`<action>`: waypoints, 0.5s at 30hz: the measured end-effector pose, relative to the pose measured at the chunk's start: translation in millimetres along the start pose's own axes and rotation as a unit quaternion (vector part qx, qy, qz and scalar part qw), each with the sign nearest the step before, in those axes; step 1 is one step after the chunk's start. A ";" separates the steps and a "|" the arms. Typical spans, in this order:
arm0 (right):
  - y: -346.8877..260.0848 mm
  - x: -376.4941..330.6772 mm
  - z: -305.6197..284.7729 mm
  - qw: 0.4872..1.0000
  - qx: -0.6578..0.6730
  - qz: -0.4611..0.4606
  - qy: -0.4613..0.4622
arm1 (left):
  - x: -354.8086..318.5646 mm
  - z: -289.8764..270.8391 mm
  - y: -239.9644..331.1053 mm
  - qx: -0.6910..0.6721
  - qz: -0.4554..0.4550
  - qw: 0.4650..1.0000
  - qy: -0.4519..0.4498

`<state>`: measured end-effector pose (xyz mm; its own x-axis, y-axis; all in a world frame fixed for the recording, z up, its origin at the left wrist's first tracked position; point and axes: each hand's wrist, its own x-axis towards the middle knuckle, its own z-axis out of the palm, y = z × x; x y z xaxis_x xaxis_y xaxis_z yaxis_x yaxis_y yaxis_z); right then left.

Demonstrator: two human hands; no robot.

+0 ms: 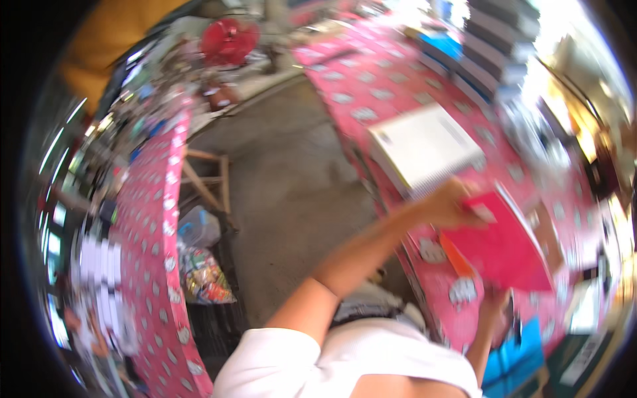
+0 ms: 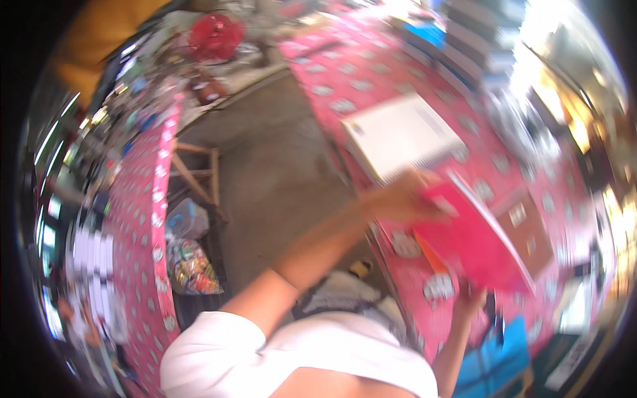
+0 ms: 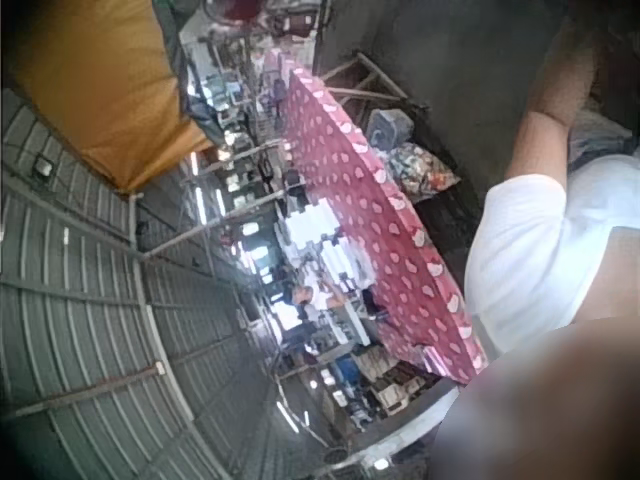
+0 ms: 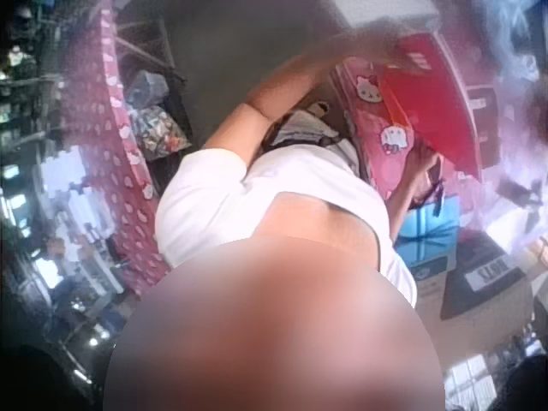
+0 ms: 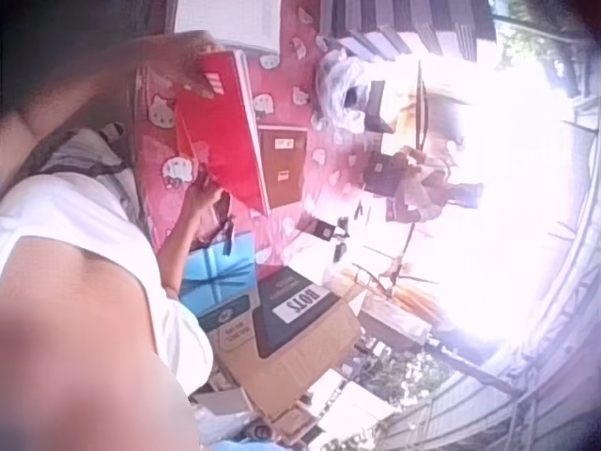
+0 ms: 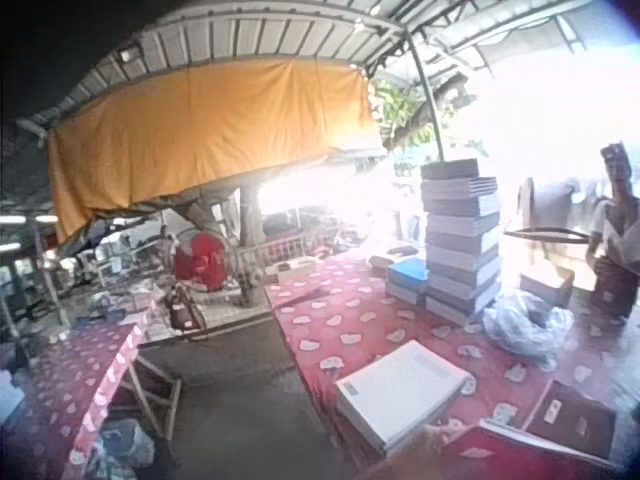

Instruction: The person prepares notebooks by aligning them, using pliers to trim or adjust the spiral binding, and stacking them.

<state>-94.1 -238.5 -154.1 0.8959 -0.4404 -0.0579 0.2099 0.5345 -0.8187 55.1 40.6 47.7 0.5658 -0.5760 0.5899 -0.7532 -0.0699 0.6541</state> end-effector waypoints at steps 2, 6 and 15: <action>20.2 0.7 -7.4 1.000 0.011 -0.003 -0.021 | -18.5 -0.6 -12.8 -0.190 -0.220 0.956 0.036; -9.7 -15.9 37.3 0.816 -0.517 -0.253 -0.054 | -10.5 3.9 -12.9 -0.218 -0.249 0.942 0.056; -81.8 -19.0 79.3 0.807 -0.494 -0.320 0.042 | 32.2 -10.0 31.4 -0.200 -0.064 0.970 0.120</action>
<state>-97.2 -216.6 -40.7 0.6887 -0.4681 0.5537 0.1675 -0.6403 -0.7496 53.0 28.1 92.0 0.7439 -0.3733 0.5543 -0.5087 0.2215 0.8319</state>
